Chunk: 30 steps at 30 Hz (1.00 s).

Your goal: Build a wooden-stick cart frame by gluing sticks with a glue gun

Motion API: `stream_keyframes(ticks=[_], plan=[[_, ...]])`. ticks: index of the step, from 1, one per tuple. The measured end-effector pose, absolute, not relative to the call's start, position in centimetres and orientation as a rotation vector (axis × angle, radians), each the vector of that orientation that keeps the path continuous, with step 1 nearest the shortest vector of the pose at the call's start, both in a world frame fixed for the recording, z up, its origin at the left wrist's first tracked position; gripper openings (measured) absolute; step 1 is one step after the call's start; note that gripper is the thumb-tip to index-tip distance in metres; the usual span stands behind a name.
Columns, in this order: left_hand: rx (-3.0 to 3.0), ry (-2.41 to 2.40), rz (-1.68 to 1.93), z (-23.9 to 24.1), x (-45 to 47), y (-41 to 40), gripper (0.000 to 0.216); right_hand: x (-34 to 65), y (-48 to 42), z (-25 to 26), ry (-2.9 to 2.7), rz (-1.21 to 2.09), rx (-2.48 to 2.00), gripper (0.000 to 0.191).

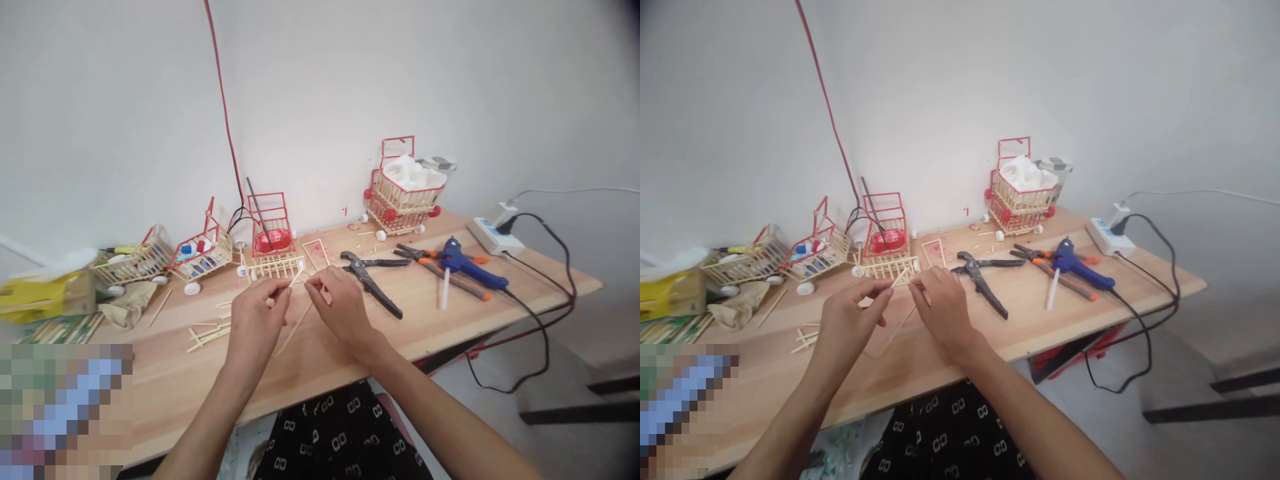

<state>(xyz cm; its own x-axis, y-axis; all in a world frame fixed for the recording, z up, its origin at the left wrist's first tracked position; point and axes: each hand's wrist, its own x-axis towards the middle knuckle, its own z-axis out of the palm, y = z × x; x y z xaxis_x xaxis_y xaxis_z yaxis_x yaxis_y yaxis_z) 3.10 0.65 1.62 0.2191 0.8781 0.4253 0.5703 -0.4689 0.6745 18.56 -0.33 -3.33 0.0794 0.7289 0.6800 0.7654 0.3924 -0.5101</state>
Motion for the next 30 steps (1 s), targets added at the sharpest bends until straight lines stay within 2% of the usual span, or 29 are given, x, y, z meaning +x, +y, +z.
stream_keyframes(ticks=[30], plan=[[2.26, 1.368, 1.101, 1.77, 3.22, 0.47, 0.016, 18.44, -0.79, -3.65, -1.679, -0.218, -1.396, 0.02]])
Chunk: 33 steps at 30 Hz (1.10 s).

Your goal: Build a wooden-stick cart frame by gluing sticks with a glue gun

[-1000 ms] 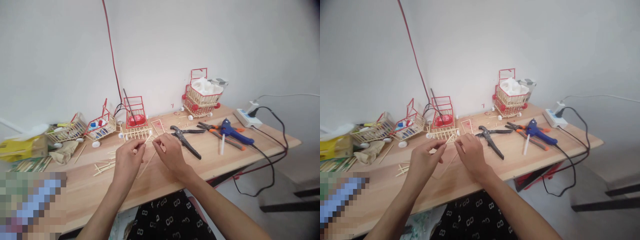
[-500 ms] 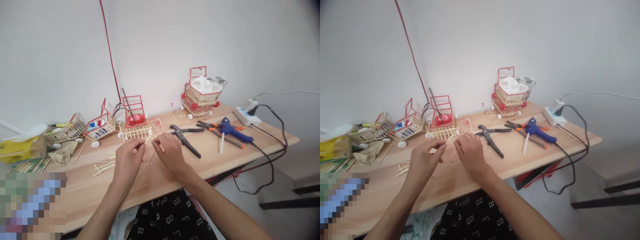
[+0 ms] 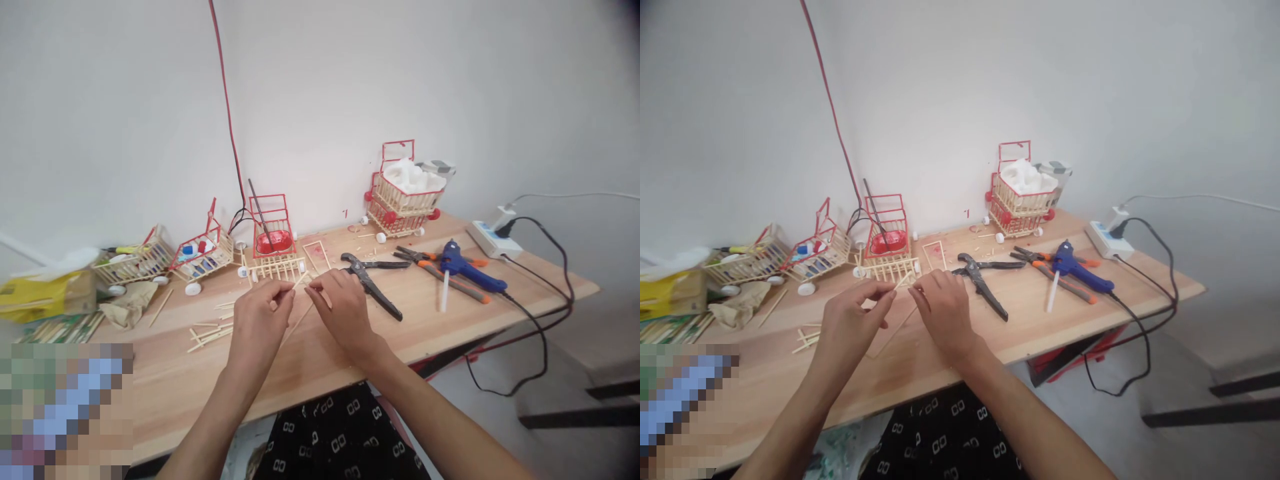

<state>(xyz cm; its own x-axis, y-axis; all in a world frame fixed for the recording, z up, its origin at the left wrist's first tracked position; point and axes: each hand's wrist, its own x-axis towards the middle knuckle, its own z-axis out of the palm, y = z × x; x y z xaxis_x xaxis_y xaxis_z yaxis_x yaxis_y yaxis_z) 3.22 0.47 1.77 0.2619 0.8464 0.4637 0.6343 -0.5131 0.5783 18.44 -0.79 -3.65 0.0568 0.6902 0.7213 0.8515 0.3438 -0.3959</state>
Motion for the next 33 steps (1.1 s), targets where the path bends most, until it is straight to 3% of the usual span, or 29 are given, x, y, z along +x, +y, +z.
stream_keyframes(ticks=[20, 33], plan=[[2.35, 1.388, 1.121, 1.2, 3.5, 0.3, 0.011, 18.4, -0.4, -3.8, -1.729, -0.282, -1.437, 0.026], [2.289, 1.537, 1.044, 0.1, 4.1, 1.5, 0.022, 18.3, 0.2, -3.8, -1.815, -0.398, -1.469, 0.027]])
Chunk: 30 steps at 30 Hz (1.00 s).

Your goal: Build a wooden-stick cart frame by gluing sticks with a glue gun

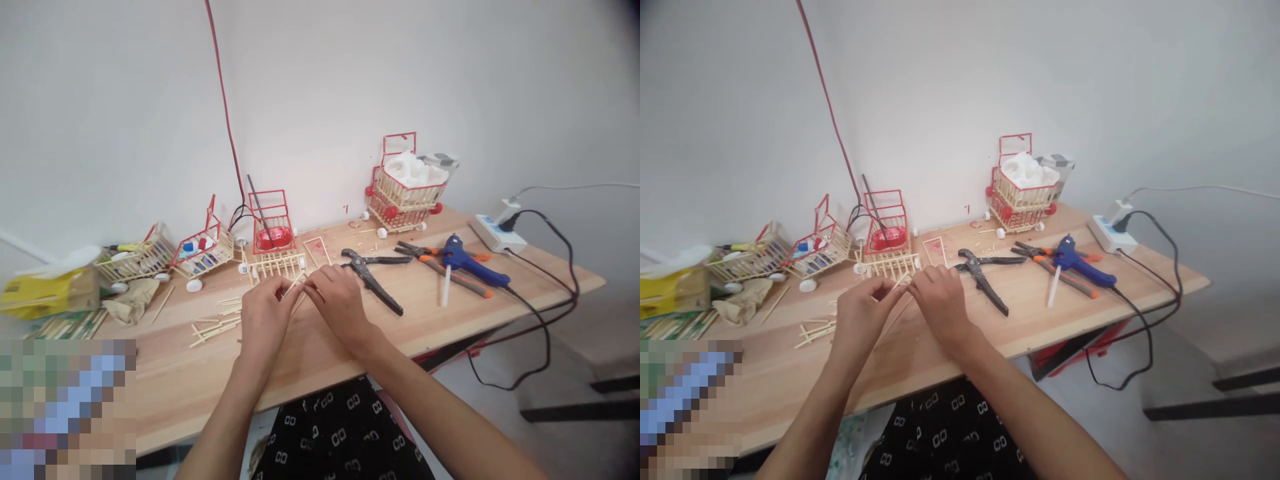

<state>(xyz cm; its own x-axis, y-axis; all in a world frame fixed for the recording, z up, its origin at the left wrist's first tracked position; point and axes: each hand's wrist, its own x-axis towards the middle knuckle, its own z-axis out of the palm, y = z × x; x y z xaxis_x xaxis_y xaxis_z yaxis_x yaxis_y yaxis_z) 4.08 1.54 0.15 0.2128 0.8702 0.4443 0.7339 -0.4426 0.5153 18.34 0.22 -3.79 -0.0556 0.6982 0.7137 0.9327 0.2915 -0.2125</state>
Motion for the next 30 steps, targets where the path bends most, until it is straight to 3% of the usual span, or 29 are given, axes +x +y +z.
stream_keyframes(ticks=[11, 15, 22, 26, 30], plan=[[2.461, 1.578, 0.889, 0.4, 3.9, 1.5, 0.038, 18.4, 0.3, -3.3, -1.757, -0.308, -1.413, 0.012], [2.539, 1.544, 0.852, 0.5, 3.9, 1.1, 0.041, 18.4, 0.6, -3.8, -1.774, -0.248, -1.344, 0.016], [2.657, 1.682, 0.43, 3.3, 3.1, 0.0, 0.038, 18.5, 0.6, -3.8, -1.815, -0.189, -1.356, 0.019], [2.442, 1.486, 0.582, 4.5, -0.2, 2.2, 0.038, 18.7, 0.6, -3.8, -1.82, -0.171, -1.378, 0.015], [1.804, 1.216, 0.758, 1.6, -2.5, 5.9, 0.037, 18.7, 0.8, -4.1, -1.827, -0.167, -1.377, 0.014]])
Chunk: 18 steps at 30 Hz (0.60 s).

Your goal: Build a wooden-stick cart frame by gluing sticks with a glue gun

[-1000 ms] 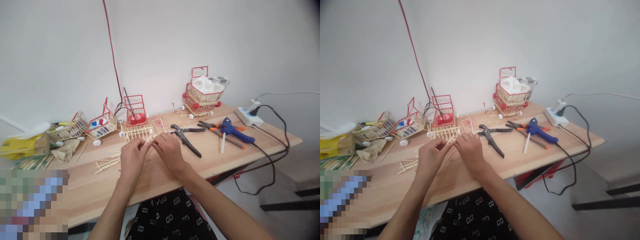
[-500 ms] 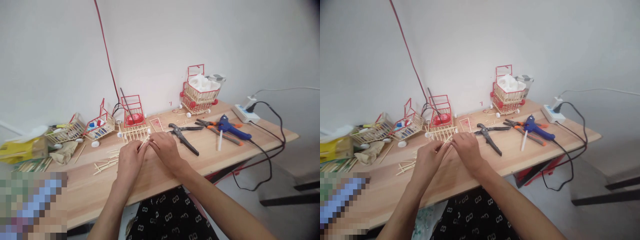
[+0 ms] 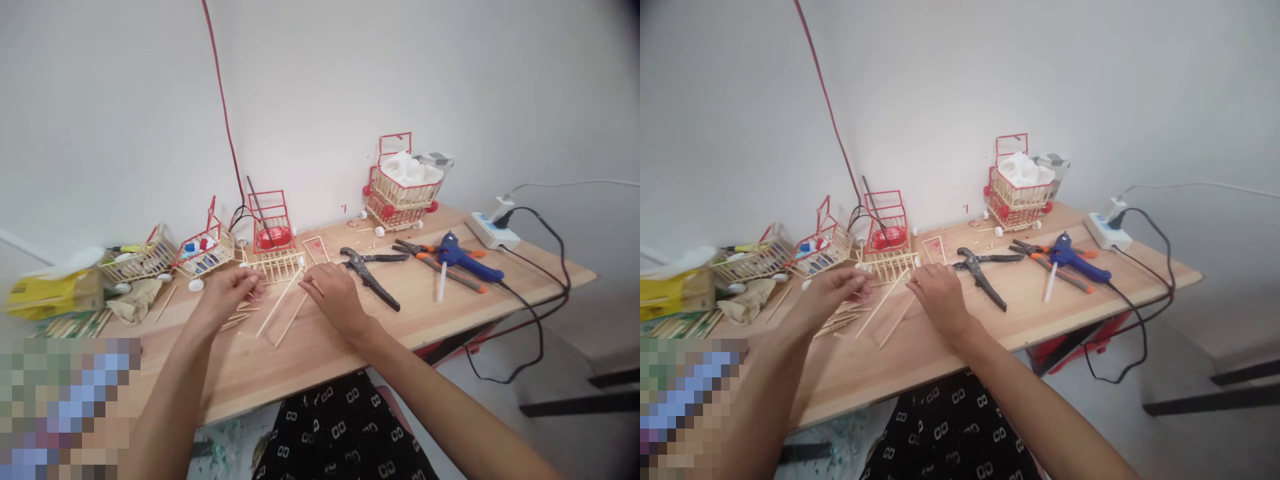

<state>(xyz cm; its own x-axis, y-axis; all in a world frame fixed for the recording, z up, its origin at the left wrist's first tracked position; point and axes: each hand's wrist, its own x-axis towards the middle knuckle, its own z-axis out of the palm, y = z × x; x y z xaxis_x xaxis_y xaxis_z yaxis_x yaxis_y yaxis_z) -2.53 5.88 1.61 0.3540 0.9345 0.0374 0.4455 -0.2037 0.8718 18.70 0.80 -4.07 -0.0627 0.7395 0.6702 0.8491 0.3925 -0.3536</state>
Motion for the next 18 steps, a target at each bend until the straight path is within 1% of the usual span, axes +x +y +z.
stream_keyframes(ticks=[3, 5, 12, 14, 18], plan=[[1.559, 1.076, 0.678, -1.7, -1.9, 7.2, 0.042, 18.7, 1.0, -4.3, -1.82, -0.139, -1.376, 0.015], [1.56, 1.037, 0.672, -2.9, -0.7, 7.2, 0.04, 18.7, 1.1, -4.4, -1.817, -0.113, -1.375, 0.016], [1.78, 0.755, 0.677, -3.2, 2.7, 6.4, 0.019, 18.6, 1.3, -4.4, -1.826, -0.068, -1.399, 0.016], [1.785, 0.763, 0.708, -3.5, 3.0, 6.2, 0.014, 18.6, 1.3, -4.4, -1.83, -0.069, -1.409, 0.017], [1.794, 0.841, 0.807, -3.8, 3.2, 5.7, 0.01, 18.5, 1.2, -4.4, -1.826, -0.059, -1.412, 0.018]])
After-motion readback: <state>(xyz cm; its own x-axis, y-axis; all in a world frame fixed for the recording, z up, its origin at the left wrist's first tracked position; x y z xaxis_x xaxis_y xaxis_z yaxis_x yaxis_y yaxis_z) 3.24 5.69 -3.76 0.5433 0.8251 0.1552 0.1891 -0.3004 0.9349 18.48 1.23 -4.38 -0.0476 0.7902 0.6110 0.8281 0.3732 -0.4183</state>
